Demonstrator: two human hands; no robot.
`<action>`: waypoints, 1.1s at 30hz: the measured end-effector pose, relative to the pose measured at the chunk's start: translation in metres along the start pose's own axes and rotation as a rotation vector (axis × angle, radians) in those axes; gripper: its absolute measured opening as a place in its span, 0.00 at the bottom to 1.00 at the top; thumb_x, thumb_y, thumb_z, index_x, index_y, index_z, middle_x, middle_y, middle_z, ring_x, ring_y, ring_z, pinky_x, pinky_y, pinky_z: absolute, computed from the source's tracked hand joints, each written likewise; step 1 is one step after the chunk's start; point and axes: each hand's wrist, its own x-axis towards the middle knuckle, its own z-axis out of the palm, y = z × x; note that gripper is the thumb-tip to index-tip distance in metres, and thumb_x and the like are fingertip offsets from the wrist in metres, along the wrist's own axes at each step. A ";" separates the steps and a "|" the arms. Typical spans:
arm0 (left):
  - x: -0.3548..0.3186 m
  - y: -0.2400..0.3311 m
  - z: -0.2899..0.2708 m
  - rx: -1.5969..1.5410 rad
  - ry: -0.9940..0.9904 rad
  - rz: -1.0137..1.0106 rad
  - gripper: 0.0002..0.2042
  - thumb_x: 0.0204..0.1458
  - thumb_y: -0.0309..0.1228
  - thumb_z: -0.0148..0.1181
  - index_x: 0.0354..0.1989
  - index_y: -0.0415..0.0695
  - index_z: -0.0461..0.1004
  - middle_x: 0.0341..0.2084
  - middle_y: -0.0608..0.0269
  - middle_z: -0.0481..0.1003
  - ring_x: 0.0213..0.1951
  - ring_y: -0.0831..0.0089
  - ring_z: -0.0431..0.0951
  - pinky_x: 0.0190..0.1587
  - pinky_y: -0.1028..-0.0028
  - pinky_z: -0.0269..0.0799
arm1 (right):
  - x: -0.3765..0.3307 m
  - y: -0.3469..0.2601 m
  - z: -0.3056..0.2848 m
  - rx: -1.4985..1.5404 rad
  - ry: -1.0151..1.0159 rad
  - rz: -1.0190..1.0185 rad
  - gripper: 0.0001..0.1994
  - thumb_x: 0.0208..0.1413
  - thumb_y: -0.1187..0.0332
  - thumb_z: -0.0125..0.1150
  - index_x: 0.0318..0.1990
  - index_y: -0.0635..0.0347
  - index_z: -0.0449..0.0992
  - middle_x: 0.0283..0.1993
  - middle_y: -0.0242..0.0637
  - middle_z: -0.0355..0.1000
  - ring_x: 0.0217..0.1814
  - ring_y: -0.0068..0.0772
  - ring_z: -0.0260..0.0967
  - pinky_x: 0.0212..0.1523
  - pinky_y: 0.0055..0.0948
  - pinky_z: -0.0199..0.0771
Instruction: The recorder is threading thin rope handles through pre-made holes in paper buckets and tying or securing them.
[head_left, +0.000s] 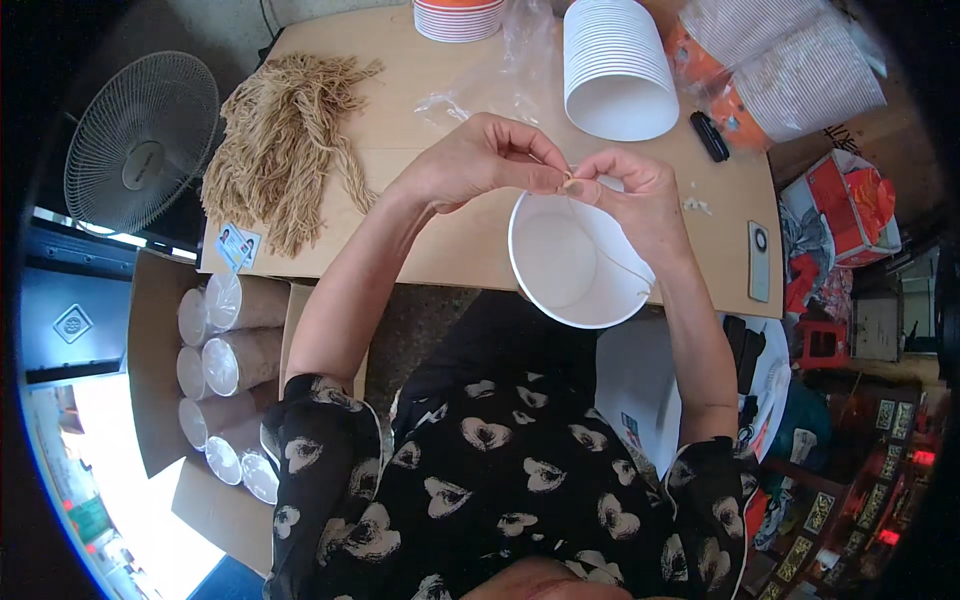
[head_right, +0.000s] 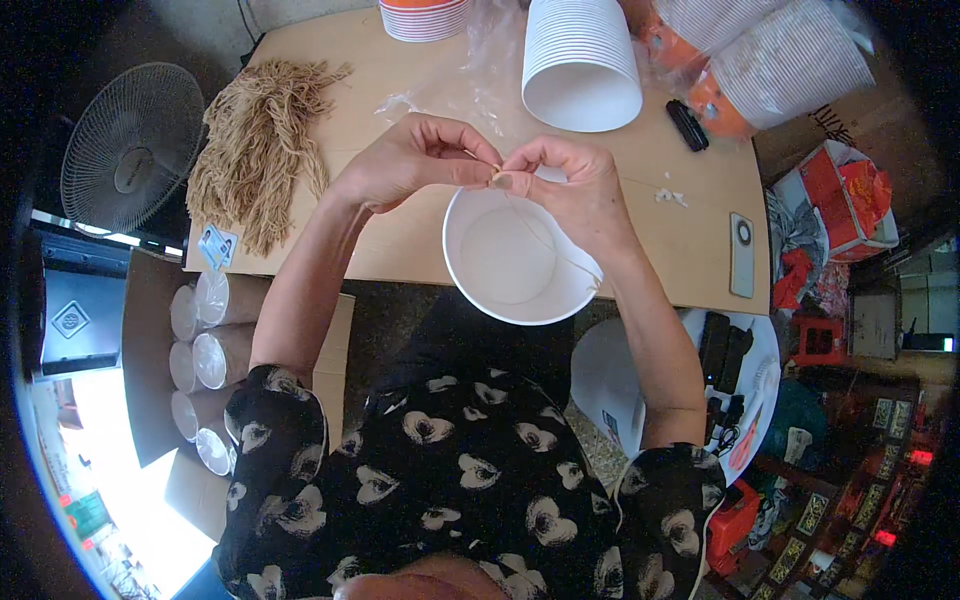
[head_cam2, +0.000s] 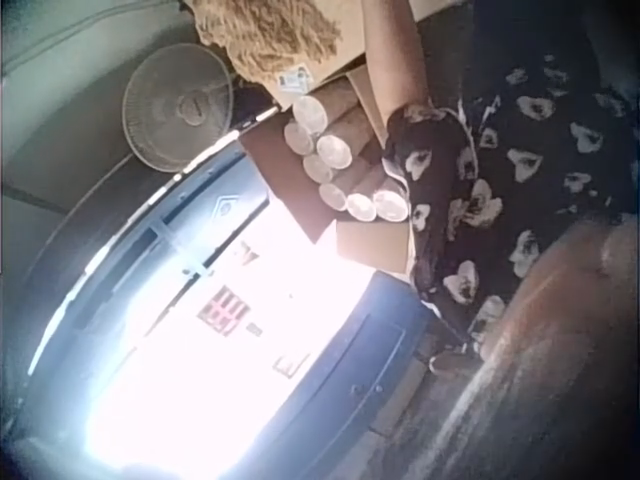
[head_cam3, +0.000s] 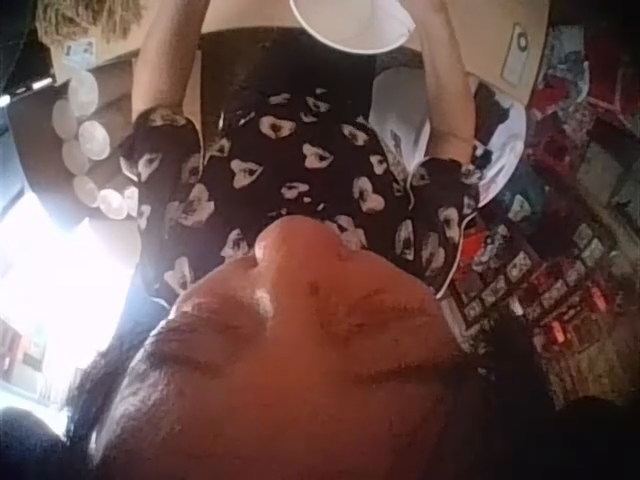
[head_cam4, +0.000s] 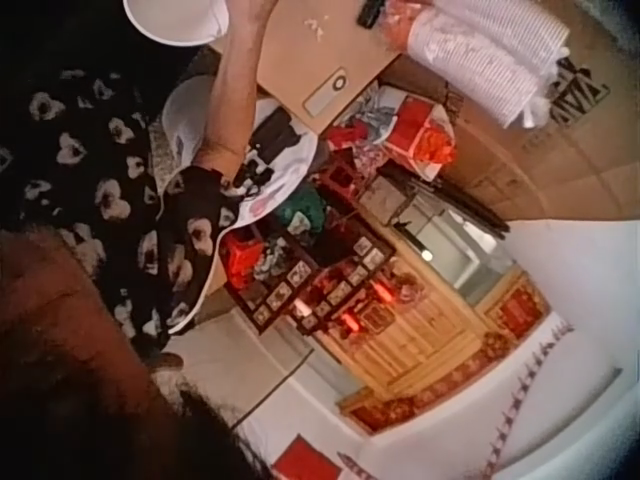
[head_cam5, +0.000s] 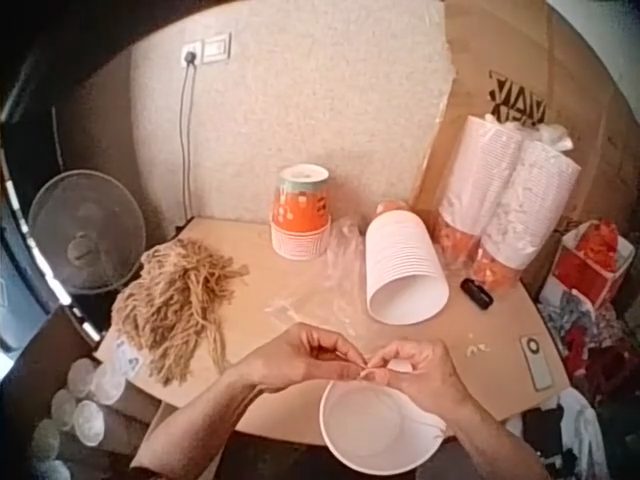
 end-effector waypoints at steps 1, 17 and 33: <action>0.001 0.000 0.000 0.000 -0.002 0.001 0.07 0.53 0.22 0.65 0.41 0.37 0.80 0.34 0.63 0.81 0.38 0.79 0.80 0.47 0.78 0.76 | 0.000 0.002 -0.001 0.023 0.004 -0.006 0.03 0.53 0.75 0.70 0.34 0.62 0.81 0.30 0.25 0.76 0.34 0.13 0.70 0.37 0.17 0.73; -0.003 -0.006 0.007 -0.219 -0.005 0.035 0.10 0.52 0.20 0.65 0.43 0.37 0.80 0.37 0.61 0.81 0.41 0.77 0.81 0.50 0.78 0.76 | -0.002 -0.002 -0.005 0.191 -0.036 -0.001 0.05 0.55 0.75 0.66 0.37 0.66 0.78 0.33 0.30 0.76 0.34 0.16 0.71 0.38 0.18 0.72; -0.002 -0.013 0.012 -0.279 -0.008 0.068 0.10 0.54 0.22 0.65 0.45 0.38 0.79 0.37 0.63 0.80 0.42 0.77 0.80 0.52 0.76 0.75 | -0.002 0.000 -0.004 0.215 -0.039 0.005 0.06 0.55 0.74 0.68 0.38 0.65 0.78 0.34 0.30 0.76 0.36 0.17 0.72 0.40 0.19 0.72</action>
